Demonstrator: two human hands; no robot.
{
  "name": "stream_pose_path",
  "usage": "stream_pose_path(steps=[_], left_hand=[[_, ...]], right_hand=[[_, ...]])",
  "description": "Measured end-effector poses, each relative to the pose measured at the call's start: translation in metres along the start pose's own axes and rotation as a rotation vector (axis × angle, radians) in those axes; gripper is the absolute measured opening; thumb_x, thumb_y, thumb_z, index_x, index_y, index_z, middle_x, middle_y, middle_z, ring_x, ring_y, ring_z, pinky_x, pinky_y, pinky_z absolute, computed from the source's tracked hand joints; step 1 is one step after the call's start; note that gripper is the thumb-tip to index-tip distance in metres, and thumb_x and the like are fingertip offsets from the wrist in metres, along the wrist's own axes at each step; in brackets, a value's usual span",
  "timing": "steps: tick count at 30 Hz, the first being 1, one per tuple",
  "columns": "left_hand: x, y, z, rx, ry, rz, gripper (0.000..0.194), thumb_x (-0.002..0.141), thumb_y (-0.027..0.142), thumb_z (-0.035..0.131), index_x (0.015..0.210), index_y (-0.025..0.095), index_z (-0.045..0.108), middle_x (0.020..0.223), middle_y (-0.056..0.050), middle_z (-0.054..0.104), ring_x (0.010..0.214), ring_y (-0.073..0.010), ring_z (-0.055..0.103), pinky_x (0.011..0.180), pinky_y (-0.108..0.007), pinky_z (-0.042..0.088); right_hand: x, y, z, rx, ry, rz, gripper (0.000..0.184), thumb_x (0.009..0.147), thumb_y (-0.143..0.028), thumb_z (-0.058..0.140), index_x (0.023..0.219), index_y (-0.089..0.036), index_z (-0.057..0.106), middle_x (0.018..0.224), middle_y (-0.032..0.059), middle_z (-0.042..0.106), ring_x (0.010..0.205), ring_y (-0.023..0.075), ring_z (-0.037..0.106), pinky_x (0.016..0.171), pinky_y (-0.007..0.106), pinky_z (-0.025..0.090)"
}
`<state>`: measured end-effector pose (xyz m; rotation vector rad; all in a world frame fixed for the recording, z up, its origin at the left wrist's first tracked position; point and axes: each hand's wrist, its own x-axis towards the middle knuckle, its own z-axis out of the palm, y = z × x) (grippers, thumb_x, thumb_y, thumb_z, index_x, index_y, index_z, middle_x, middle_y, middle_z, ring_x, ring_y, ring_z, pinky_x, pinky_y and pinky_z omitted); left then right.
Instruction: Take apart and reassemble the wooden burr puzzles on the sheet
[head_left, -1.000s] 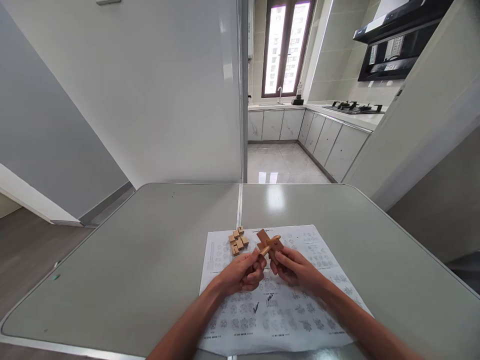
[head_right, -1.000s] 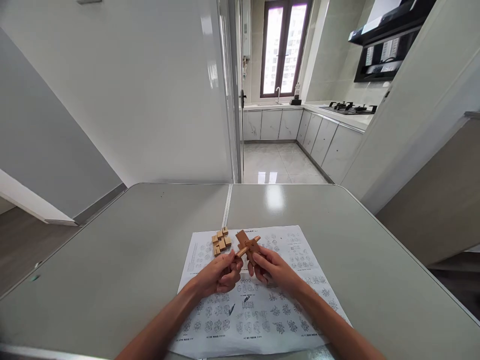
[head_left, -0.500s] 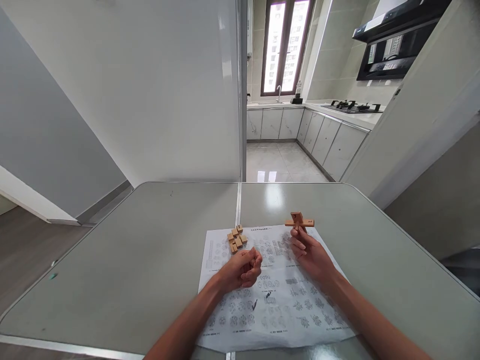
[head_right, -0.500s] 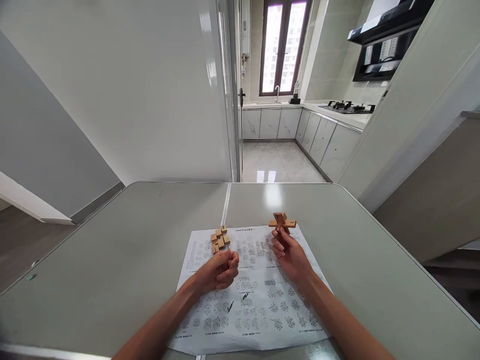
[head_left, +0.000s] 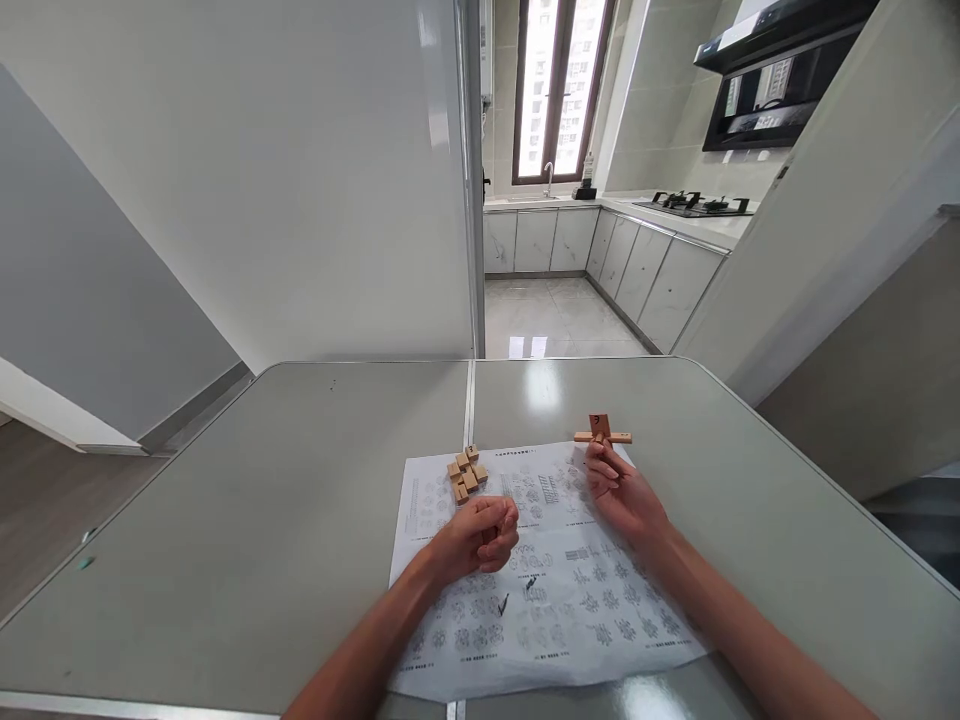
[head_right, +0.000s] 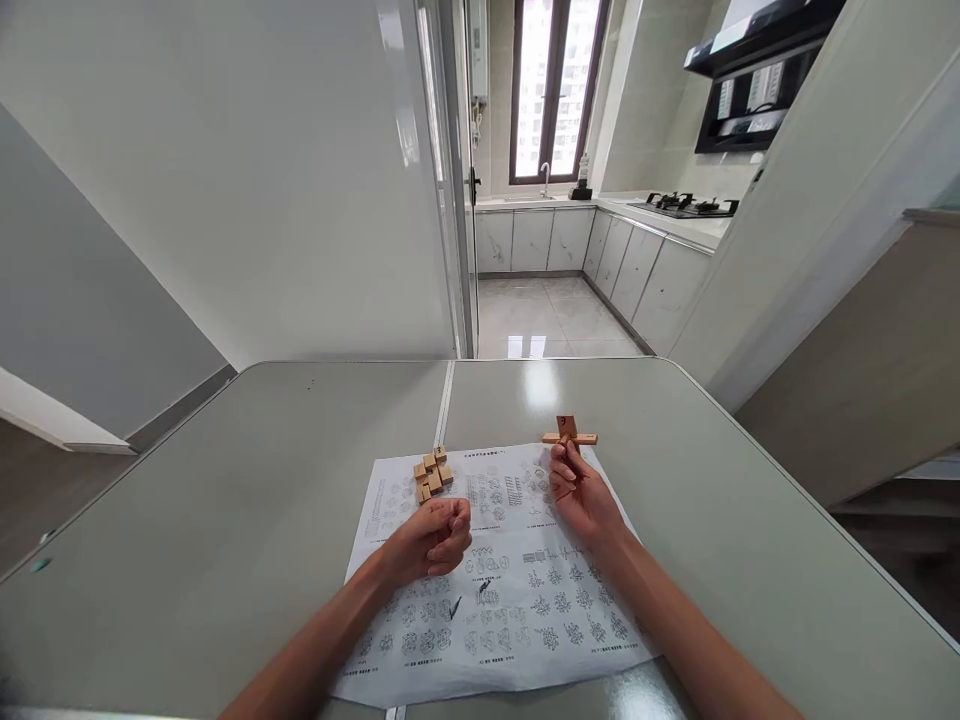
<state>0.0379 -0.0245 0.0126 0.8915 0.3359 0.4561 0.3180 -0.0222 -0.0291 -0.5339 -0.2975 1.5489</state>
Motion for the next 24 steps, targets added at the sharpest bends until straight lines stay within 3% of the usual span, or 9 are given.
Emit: stream_pose_path(steps=[3, 5, 7, 10, 13, 15, 19, 21, 24], left_hand=[[-0.002, 0.002, 0.002, -0.036, 0.076, 0.140, 0.041, 0.091, 0.055, 0.067, 0.076, 0.021, 0.049, 0.048, 0.009, 0.033, 0.042, -0.0078, 0.017, 0.037, -0.019, 0.022], [-0.003, 0.005, 0.005, -0.047, 0.212, 0.275, 0.040, 0.092, 0.053, 0.062, 0.074, 0.022, 0.045, 0.048, 0.009, 0.030, 0.044, -0.0089, 0.016, 0.039, -0.019, 0.023], [-0.003, 0.009, 0.008, 0.051, 0.433, 0.399, 0.040, 0.094, 0.050, 0.060, 0.072, 0.022, 0.043, 0.050, 0.008, 0.030, 0.046, -0.0096, 0.020, 0.043, -0.020, 0.028], [-0.001, 0.013, 0.013, 0.374, 0.837, 0.550, 0.037, 0.096, 0.045, 0.063, 0.073, 0.021, 0.047, 0.062, 0.005, 0.040, 0.056, -0.0111, 0.036, 0.058, -0.022, 0.038], [0.001, 0.012, 0.013, 0.626, 1.059, 0.575, 0.022, 0.096, 0.042, 0.065, 0.089, 0.022, 0.059, 0.087, -0.001, 0.056, 0.081, -0.0163, 0.053, 0.074, -0.025, 0.043], [0.002, 0.010, 0.010, 0.794, 1.111, 0.564, 0.020, 0.093, 0.039, 0.069, 0.104, 0.023, 0.062, 0.108, -0.006, 0.060, 0.102, -0.0218, 0.056, 0.085, -0.030, 0.046], [0.002, 0.004, -0.005, 1.150, 1.085, 0.504, 0.046, 0.085, 0.038, 0.076, 0.124, 0.023, 0.055, 0.140, -0.012, 0.052, 0.135, -0.0343, 0.045, 0.111, -0.051, 0.039], [0.001, 0.002, -0.015, 1.262, 1.043, 0.441, 0.061, 0.084, 0.040, 0.077, 0.135, 0.026, 0.048, 0.148, -0.012, 0.046, 0.141, -0.0365, 0.041, 0.115, -0.056, 0.036], [-0.001, 0.001, -0.030, 1.368, 0.997, 0.355, 0.077, 0.080, 0.046, 0.081, 0.144, 0.030, 0.040, 0.146, -0.011, 0.050, 0.140, -0.0367, 0.044, 0.114, -0.059, 0.038]], right_hand=[[0.002, 0.000, -0.004, -0.006, 0.005, 0.020, 0.012, 0.095, -0.016, 0.071, 0.097, -0.023, 0.061, 0.081, -0.0043, 0.063, 0.044, 0.0033, 0.043, 0.039, 0.012, 0.049], [0.003, 0.000, -0.006, -0.011, 0.010, 0.034, 0.011, 0.096, -0.017, 0.070, 0.096, -0.023, 0.061, 0.082, -0.0041, 0.066, 0.043, 0.0033, 0.043, 0.038, 0.012, 0.049], [0.004, 0.000, -0.007, -0.003, 0.017, 0.043, 0.011, 0.095, -0.017, 0.070, 0.095, -0.023, 0.062, 0.082, -0.0035, 0.068, 0.043, 0.0036, 0.043, 0.037, 0.012, 0.049], [0.003, 0.001, -0.006, -0.006, -0.003, 0.030, 0.012, 0.093, -0.019, 0.074, 0.096, -0.023, 0.063, 0.083, -0.0033, 0.068, 0.044, 0.0038, 0.044, 0.038, 0.012, 0.051], [0.002, 0.002, -0.003, -0.030, -0.040, 0.033, 0.014, 0.091, -0.024, 0.077, 0.097, -0.022, 0.064, 0.084, -0.0030, 0.068, 0.045, 0.0029, 0.045, 0.039, 0.011, 0.050], [0.000, 0.003, 0.001, -0.046, -0.039, 0.050, 0.015, 0.091, -0.027, 0.078, 0.095, -0.021, 0.065, 0.084, -0.0022, 0.067, 0.045, 0.0027, 0.045, 0.039, 0.011, 0.050], [-0.005, 0.006, 0.009, -0.079, -0.030, 0.101, 0.020, 0.087, -0.029, 0.083, 0.092, -0.020, 0.066, 0.081, -0.0023, 0.066, 0.046, 0.0025, 0.043, 0.039, 0.010, 0.048], [-0.009, 0.009, 0.013, -0.089, -0.028, 0.151, 0.021, 0.085, -0.026, 0.086, 0.092, -0.019, 0.068, 0.081, -0.0020, 0.066, 0.047, 0.0019, 0.044, 0.040, 0.010, 0.048], [-0.014, 0.013, 0.020, -0.137, -0.022, 0.218, 0.020, 0.085, -0.026, 0.086, 0.094, -0.017, 0.071, 0.082, -0.0006, 0.066, 0.048, 0.0023, 0.046, 0.042, 0.011, 0.049]])
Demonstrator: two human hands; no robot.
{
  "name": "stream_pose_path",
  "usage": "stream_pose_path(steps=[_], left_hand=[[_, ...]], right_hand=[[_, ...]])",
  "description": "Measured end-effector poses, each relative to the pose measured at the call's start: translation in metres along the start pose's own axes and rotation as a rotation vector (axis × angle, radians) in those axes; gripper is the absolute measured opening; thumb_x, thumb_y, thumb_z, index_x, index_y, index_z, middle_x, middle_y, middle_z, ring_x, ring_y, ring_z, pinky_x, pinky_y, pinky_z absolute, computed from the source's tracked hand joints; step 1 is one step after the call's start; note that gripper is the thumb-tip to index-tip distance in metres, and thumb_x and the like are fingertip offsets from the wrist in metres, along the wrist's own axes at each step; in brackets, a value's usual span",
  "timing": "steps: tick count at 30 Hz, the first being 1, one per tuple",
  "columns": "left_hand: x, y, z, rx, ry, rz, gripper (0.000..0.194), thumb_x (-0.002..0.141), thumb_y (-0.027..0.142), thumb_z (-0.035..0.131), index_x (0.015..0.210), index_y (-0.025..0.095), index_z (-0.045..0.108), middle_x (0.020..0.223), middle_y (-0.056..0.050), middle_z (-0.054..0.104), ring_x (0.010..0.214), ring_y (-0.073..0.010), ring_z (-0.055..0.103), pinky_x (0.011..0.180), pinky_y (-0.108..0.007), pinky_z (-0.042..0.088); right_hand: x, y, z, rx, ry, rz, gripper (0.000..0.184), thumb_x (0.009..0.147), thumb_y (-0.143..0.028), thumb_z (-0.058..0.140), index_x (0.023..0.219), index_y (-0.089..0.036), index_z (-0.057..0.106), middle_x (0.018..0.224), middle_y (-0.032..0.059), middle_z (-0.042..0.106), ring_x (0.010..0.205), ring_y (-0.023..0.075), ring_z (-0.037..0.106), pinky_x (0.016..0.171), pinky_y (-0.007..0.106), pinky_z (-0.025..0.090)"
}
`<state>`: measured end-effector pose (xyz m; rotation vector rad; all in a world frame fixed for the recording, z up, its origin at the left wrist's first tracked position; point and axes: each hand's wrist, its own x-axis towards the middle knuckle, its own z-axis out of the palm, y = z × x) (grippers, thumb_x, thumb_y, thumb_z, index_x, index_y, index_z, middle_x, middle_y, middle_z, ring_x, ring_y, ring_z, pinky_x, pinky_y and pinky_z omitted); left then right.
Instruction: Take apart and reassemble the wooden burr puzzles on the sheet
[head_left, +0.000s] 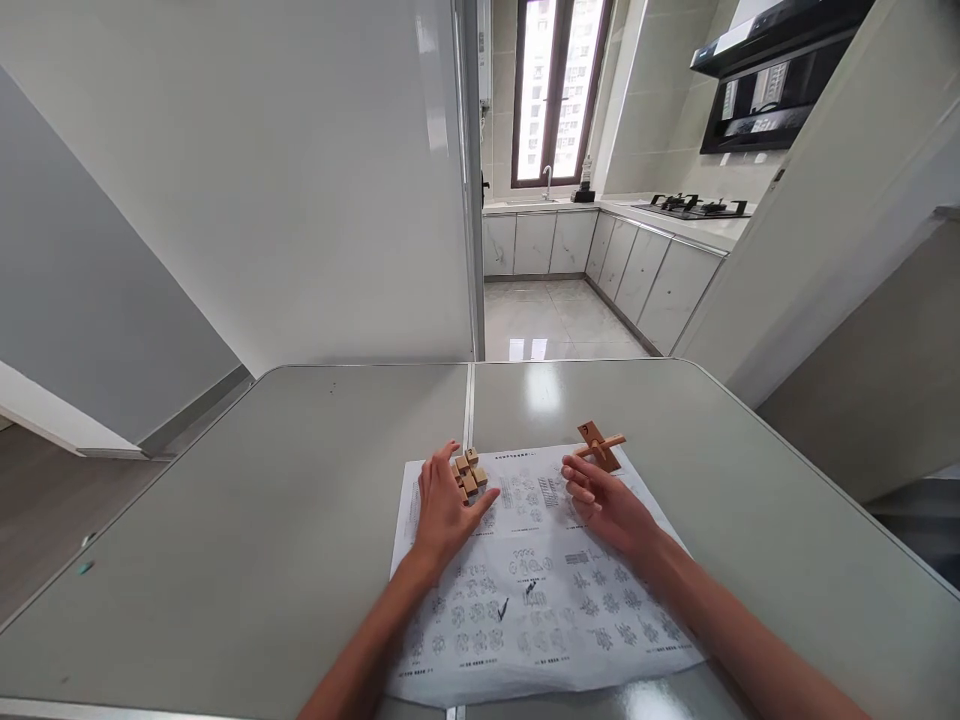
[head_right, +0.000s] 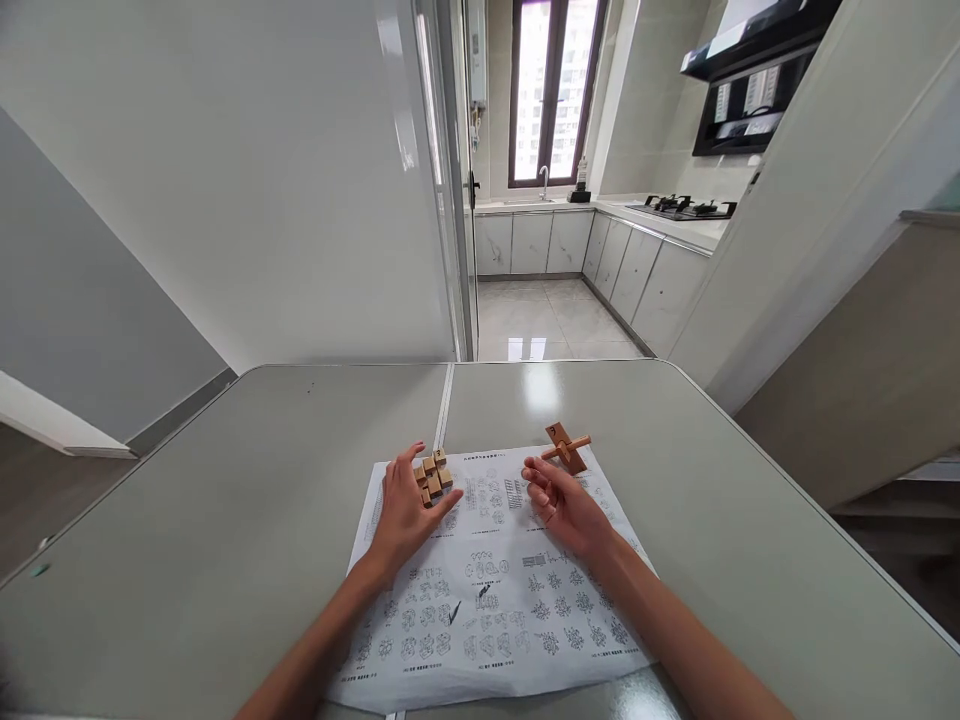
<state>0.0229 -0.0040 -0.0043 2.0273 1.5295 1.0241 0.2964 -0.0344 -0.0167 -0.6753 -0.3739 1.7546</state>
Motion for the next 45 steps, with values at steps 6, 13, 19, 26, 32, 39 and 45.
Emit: stream_pose_path(steps=[6, 13, 19, 26, 32, 39, 45], left_hand=[[0.006, -0.015, 0.003, 0.054, -0.055, 0.007, 0.083, 0.076, 0.045, 0.087, 0.144, 0.031, 0.042, 0.133, -0.010, 0.060, 0.125, -0.0337, 0.057, 0.107, -0.057, 0.047], [0.005, -0.016, 0.006, -0.018, -0.116, 0.044, 0.076, 0.080, 0.037, 0.085, 0.144, 0.032, 0.044, 0.128, -0.007, 0.060, 0.121, -0.0299, 0.060, 0.103, -0.053, 0.053], [-0.003, -0.005, 0.011, -0.089, -0.295, 0.183, 0.091, 0.070, 0.038, 0.094, 0.146, 0.031, 0.044, 0.127, -0.008, 0.061, 0.120, -0.0305, 0.060, 0.104, -0.051, 0.053], [-0.005, 0.005, -0.003, -0.059, -0.441, 0.355, 0.109, 0.058, 0.058, 0.095, 0.149, 0.028, 0.042, 0.135, -0.013, 0.056, 0.126, -0.0358, 0.053, 0.105, -0.055, 0.050], [0.006, 0.003, -0.025, 0.005, -0.470, 0.394, 0.074, 0.060, 0.060, 0.094, 0.120, 0.027, 0.067, 0.122, -0.009, 0.062, 0.120, -0.0326, 0.055, 0.102, -0.050, 0.051], [0.010, 0.005, -0.031, -0.150, -0.432, 0.317, 0.076, 0.063, 0.055, 0.094, 0.129, 0.030, 0.066, 0.125, -0.008, 0.061, 0.113, -0.0276, 0.062, 0.101, -0.045, 0.054], [0.006, 0.010, -0.024, -0.278, -0.374, 0.256, 0.084, 0.067, 0.053, 0.093, 0.140, 0.032, 0.057, 0.121, -0.006, 0.063, 0.108, -0.0256, 0.063, 0.098, -0.044, 0.055]], right_hand=[[-0.002, 0.005, 0.005, -0.111, -0.017, 0.030, 0.026, 0.081, -0.031, 0.089, 0.095, -0.016, 0.073, 0.082, 0.0011, 0.065, 0.053, 0.0048, 0.049, 0.045, 0.015, 0.048], [-0.006, 0.004, 0.013, -0.268, -0.077, 0.031, 0.029, 0.081, -0.037, 0.088, 0.094, -0.018, 0.069, 0.085, 0.0004, 0.061, 0.056, 0.0054, 0.046, 0.046, 0.018, 0.039], [-0.010, 0.012, 0.019, -0.673, -0.145, -0.100, 0.031, 0.092, -0.050, 0.073, 0.097, -0.021, 0.062, 0.084, 0.0006, 0.062, 0.057, 0.0099, 0.049, 0.052, 0.025, 0.039], [-0.015, 0.032, 0.018, -1.443, -0.186, -0.554, 0.043, 0.087, -0.037, 0.075, 0.125, -0.027, 0.059, 0.123, 0.0092, 0.058, 0.106, 0.0259, 0.061, 0.093, 0.042, 0.054], [-0.013, 0.042, 0.015, -1.662, -0.186, -0.555, 0.069, 0.078, -0.031, 0.082, 0.140, -0.032, 0.053, 0.135, 0.0100, 0.050, 0.128, 0.0317, 0.052, 0.108, 0.050, 0.050], [-0.013, 0.038, 0.018, -1.573, -0.199, -0.535, 0.059, 0.079, -0.026, 0.078, 0.133, -0.029, 0.055, 0.138, 0.0098, 0.054, 0.129, 0.0299, 0.054, 0.110, 0.049, 0.048], [-0.013, 0.031, 0.023, -1.306, -0.149, -0.462, 0.055, 0.083, -0.037, 0.080, 0.131, -0.026, 0.056, 0.128, 0.0104, 0.064, 0.110, 0.0269, 0.063, 0.096, 0.046, 0.055]])
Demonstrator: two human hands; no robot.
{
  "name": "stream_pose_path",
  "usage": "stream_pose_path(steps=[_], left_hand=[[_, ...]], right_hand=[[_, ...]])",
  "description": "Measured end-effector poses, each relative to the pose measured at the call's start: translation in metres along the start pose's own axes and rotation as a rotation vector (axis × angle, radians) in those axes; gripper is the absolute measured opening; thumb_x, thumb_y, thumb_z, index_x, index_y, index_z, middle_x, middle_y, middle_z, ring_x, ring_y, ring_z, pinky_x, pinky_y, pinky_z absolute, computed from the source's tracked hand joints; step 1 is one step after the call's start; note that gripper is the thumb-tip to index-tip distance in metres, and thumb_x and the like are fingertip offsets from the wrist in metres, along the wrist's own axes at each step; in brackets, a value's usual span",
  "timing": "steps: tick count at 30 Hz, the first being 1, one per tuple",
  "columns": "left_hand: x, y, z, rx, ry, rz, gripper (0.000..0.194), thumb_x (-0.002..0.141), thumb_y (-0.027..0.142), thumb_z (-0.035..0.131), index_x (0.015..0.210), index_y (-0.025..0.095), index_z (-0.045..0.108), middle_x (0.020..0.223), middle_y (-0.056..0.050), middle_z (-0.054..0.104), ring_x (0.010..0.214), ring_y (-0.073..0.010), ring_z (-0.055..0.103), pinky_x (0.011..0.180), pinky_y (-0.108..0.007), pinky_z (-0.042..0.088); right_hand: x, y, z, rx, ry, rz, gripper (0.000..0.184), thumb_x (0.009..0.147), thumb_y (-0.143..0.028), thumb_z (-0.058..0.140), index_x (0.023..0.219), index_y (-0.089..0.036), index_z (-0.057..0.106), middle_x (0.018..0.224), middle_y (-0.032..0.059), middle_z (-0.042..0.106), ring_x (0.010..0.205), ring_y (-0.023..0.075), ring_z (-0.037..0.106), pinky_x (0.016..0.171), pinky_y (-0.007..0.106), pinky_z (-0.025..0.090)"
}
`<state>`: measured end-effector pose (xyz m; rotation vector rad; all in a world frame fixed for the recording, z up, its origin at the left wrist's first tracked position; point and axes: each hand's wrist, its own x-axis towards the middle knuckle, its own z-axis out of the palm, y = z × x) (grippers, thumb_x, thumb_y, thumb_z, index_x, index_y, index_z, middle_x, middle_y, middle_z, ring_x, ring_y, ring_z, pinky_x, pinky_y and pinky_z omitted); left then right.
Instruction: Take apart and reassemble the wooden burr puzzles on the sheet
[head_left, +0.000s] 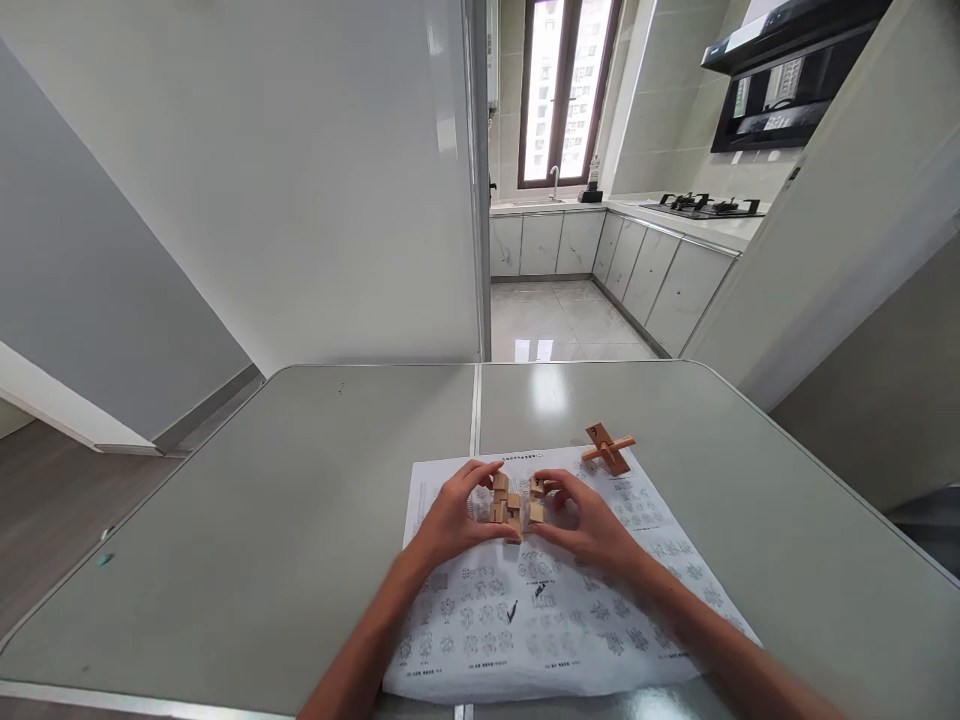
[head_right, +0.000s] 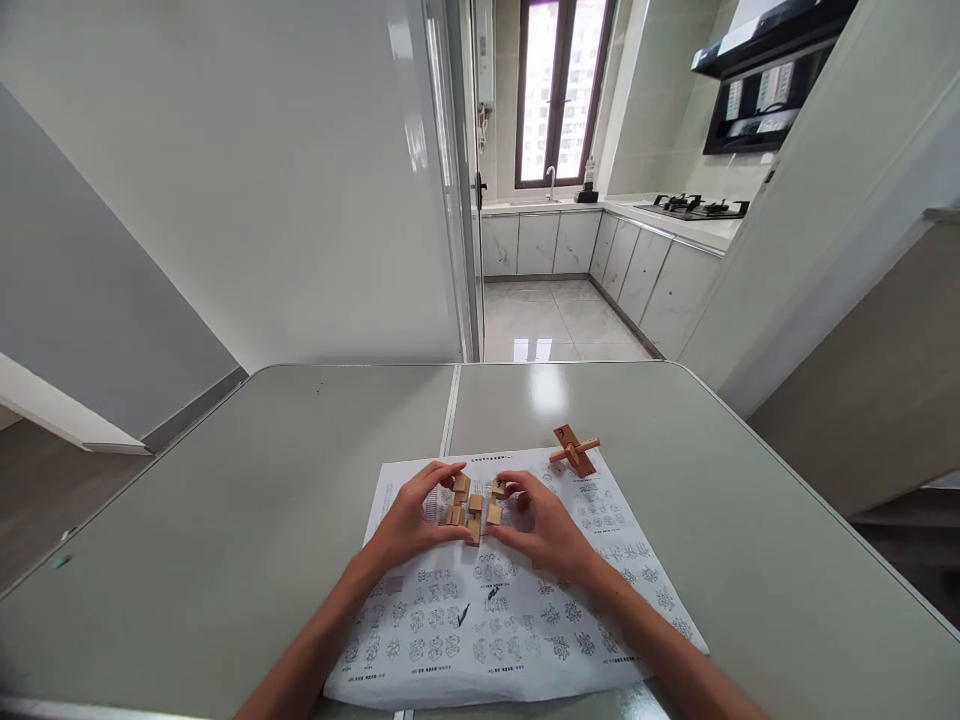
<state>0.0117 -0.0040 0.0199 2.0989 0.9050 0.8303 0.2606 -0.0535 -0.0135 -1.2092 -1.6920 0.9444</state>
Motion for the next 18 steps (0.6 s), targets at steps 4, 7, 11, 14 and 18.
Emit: stream_pose_path(steps=[4, 7, 11, 14, 18], left_hand=[[0.001, 0.004, 0.007, -0.039, 0.035, 0.008, 0.070, 0.067, 0.048, 0.094, 0.124, 0.027, 0.061, 0.121, -0.007, 0.063, 0.109, -0.0261, 0.063, 0.098, -0.044, 0.055], [0.000, 0.008, 0.012, -0.074, 0.015, 0.006, 0.069, 0.068, 0.048, 0.094, 0.125, 0.027, 0.060, 0.124, -0.007, 0.064, 0.112, -0.0274, 0.064, 0.102, -0.045, 0.054], [-0.003, 0.011, 0.017, -0.074, -0.021, -0.024, 0.070, 0.070, 0.050, 0.092, 0.127, 0.027, 0.059, 0.122, -0.006, 0.067, 0.110, -0.0271, 0.066, 0.100, -0.044, 0.055], [-0.005, 0.014, 0.019, -0.024, -0.002, 0.005, 0.072, 0.067, 0.054, 0.092, 0.125, 0.027, 0.059, 0.119, -0.006, 0.066, 0.100, -0.0247, 0.066, 0.093, -0.042, 0.058], [-0.006, 0.014, 0.023, 0.020, 0.021, 0.042, 0.074, 0.068, 0.058, 0.090, 0.128, 0.028, 0.059, 0.116, -0.006, 0.064, 0.086, -0.0195, 0.065, 0.086, -0.039, 0.059]], right_hand=[[0.002, -0.001, -0.001, 0.246, -0.010, 0.040, 0.058, 0.081, -0.042, 0.084, 0.131, -0.027, 0.058, 0.130, 0.0096, 0.063, 0.109, 0.0251, 0.064, 0.099, 0.044, 0.054], [0.002, -0.006, -0.004, 0.356, -0.087, 0.056, 0.055, 0.080, -0.043, 0.085, 0.126, -0.026, 0.059, 0.132, 0.0101, 0.063, 0.111, 0.0254, 0.064, 0.101, 0.045, 0.052], [0.001, -0.009, -0.008, 0.417, -0.119, 0.054, 0.048, 0.082, -0.044, 0.084, 0.118, -0.026, 0.058, 0.115, 0.0064, 0.066, 0.095, 0.0213, 0.064, 0.087, 0.038, 0.054], [-0.002, -0.007, -0.008, 0.351, -0.144, 0.111, 0.035, 0.089, -0.051, 0.076, 0.104, -0.023, 0.061, 0.083, -0.0018, 0.056, 0.070, 0.0143, 0.051, 0.066, 0.029, 0.045], [-0.004, -0.010, -0.007, 0.312, -0.236, 0.118, 0.041, 0.092, -0.062, 0.068, 0.094, -0.022, 0.061, 0.070, -0.0057, 0.042, 0.060, 0.0111, 0.035, 0.055, 0.026, 0.030]])
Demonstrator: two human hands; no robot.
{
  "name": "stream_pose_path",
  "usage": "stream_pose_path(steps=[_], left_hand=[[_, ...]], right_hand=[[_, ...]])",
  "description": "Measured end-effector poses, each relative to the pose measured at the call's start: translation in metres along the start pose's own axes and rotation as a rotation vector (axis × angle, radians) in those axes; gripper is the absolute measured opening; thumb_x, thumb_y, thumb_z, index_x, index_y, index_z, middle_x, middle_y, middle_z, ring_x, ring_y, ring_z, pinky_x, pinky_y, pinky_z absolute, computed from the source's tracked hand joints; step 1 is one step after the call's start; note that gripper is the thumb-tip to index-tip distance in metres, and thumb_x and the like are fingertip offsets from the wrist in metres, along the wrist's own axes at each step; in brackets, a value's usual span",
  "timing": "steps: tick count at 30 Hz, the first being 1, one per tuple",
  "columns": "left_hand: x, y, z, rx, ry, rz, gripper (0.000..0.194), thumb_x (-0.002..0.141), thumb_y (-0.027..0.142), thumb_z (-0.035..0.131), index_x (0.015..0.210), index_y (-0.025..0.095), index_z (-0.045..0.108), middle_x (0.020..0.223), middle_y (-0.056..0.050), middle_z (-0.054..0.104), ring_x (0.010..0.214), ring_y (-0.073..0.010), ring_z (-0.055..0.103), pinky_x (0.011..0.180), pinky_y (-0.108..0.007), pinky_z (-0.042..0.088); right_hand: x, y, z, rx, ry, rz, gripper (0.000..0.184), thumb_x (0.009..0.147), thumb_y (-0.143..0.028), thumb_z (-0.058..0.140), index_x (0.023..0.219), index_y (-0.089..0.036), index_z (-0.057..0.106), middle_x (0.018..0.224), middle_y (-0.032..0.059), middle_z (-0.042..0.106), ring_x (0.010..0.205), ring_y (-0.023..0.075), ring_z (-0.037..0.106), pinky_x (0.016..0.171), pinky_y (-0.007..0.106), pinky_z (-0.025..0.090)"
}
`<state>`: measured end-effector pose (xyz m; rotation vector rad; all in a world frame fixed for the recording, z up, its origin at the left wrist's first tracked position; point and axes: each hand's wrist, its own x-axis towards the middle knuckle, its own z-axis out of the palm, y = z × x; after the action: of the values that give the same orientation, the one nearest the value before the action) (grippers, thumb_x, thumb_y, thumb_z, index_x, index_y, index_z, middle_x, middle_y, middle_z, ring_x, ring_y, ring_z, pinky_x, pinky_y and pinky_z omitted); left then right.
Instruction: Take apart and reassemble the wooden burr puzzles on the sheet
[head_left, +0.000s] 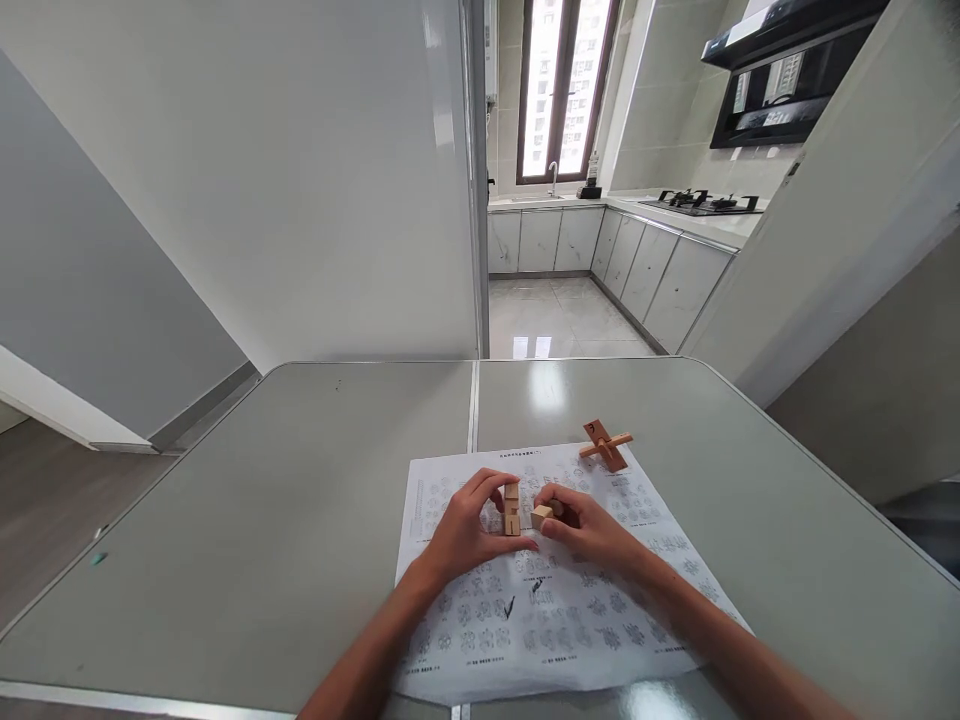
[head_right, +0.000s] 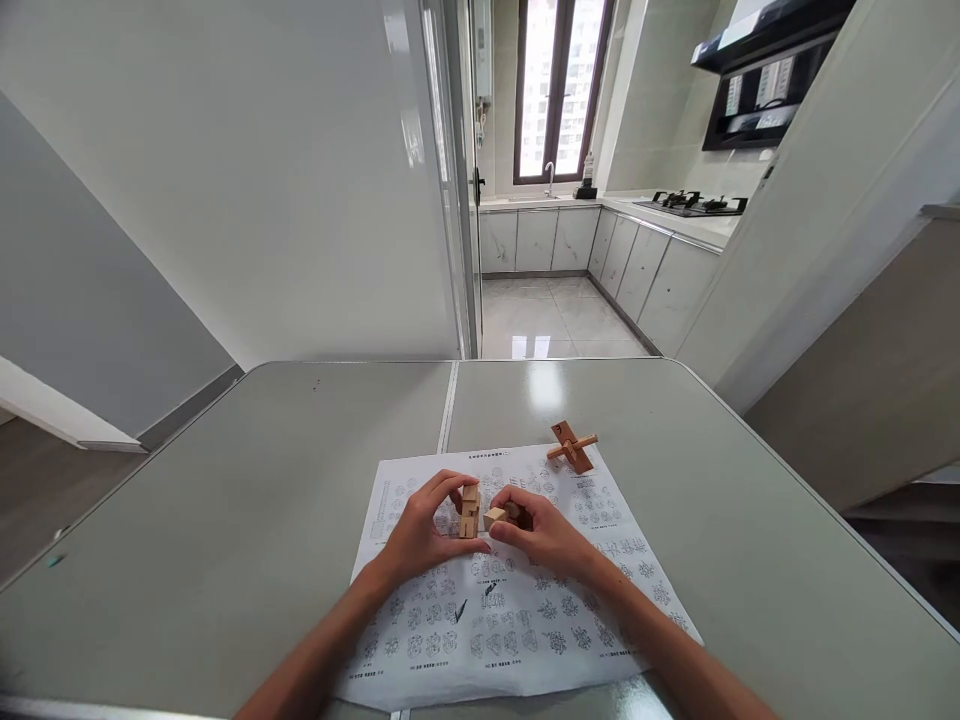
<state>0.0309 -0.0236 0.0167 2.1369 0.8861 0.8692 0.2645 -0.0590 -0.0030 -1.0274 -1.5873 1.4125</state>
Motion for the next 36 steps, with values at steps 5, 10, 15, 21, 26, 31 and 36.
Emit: stream_pose_path(steps=[5, 10, 15, 21, 26, 31, 36], left_hand=[[-0.001, -0.003, 0.003, 0.055, 0.033, 0.012, 0.074, 0.068, 0.060, 0.090, 0.128, 0.028, 0.059, 0.114, -0.005, 0.064, 0.081, -0.0177, 0.064, 0.083, -0.037, 0.058], [-0.001, -0.005, 0.004, 0.071, 0.055, -0.012, 0.070, 0.073, 0.059, 0.087, 0.129, 0.029, 0.058, 0.115, -0.004, 0.063, 0.081, -0.0171, 0.064, 0.082, -0.036, 0.057], [-0.001, -0.004, 0.006, 0.073, 0.042, -0.013, 0.070, 0.071, 0.059, 0.088, 0.128, 0.029, 0.059, 0.114, -0.004, 0.064, 0.082, -0.0186, 0.065, 0.082, -0.037, 0.058], [-0.003, -0.002, 0.011, 0.048, -0.012, 0.086, 0.074, 0.070, 0.054, 0.090, 0.133, 0.029, 0.059, 0.120, -0.007, 0.066, 0.102, -0.0244, 0.068, 0.087, -0.037, 0.059], [-0.004, -0.001, 0.013, 0.085, -0.016, 0.108, 0.073, 0.074, 0.055, 0.088, 0.135, 0.031, 0.058, 0.122, -0.008, 0.067, 0.103, -0.0258, 0.070, 0.089, -0.040, 0.060], [-0.005, 0.000, 0.016, 0.098, -0.020, 0.159, 0.071, 0.077, 0.054, 0.086, 0.137, 0.031, 0.056, 0.122, -0.008, 0.068, 0.103, -0.0256, 0.071, 0.089, -0.039, 0.061], [-0.006, 0.001, 0.017, 0.084, -0.009, 0.229, 0.072, 0.077, 0.052, 0.086, 0.138, 0.031, 0.055, 0.124, -0.008, 0.068, 0.107, -0.0246, 0.071, 0.091, -0.038, 0.062]], right_hand=[[-0.004, -0.008, 0.005, 0.118, -0.093, 0.102, 0.051, 0.101, -0.069, 0.045, 0.121, -0.025, 0.061, 0.068, -0.0062, 0.040, 0.056, 0.0123, 0.035, 0.052, 0.026, 0.032], [-0.005, -0.007, 0.007, 0.188, -0.130, 0.072, 0.049, 0.103, -0.063, 0.048, 0.136, -0.027, 0.051, 0.070, -0.0069, 0.042, 0.056, 0.0116, 0.037, 0.053, 0.025, 0.035], [0.000, -0.001, 0.008, 0.154, -0.054, 0.056, 0.038, 0.100, -0.060, 0.054, 0.112, -0.025, 0.050, 0.076, -0.0053, 0.059, 0.047, 0.0078, 0.036, 0.045, 0.023, 0.028], [0.000, 0.000, 0.012, -0.011, 0.041, 0.024, 0.031, 0.098, -0.053, 0.060, 0.097, -0.022, 0.055, 0.074, -0.0004, 0.069, 0.060, 0.0144, 0.055, 0.056, 0.026, 0.040], [-0.003, 0.000, 0.015, -0.189, 0.067, -0.006, 0.031, 0.101, -0.049, 0.056, 0.086, -0.023, 0.058, 0.069, -0.0009, 0.069, 0.059, 0.0164, 0.057, 0.059, 0.028, 0.041], [-0.003, 0.004, 0.015, -0.230, 0.071, -0.021, 0.037, 0.102, -0.051, 0.054, 0.077, -0.023, 0.057, 0.059, -0.0023, 0.068, 0.053, 0.0168, 0.059, 0.058, 0.029, 0.043], [-0.003, 0.005, 0.014, -0.208, 0.105, -0.002, 0.051, 0.103, -0.060, 0.048, 0.068, -0.024, 0.053, 0.049, -0.0027, 0.062, 0.047, 0.0155, 0.054, 0.055, 0.029, 0.042]])
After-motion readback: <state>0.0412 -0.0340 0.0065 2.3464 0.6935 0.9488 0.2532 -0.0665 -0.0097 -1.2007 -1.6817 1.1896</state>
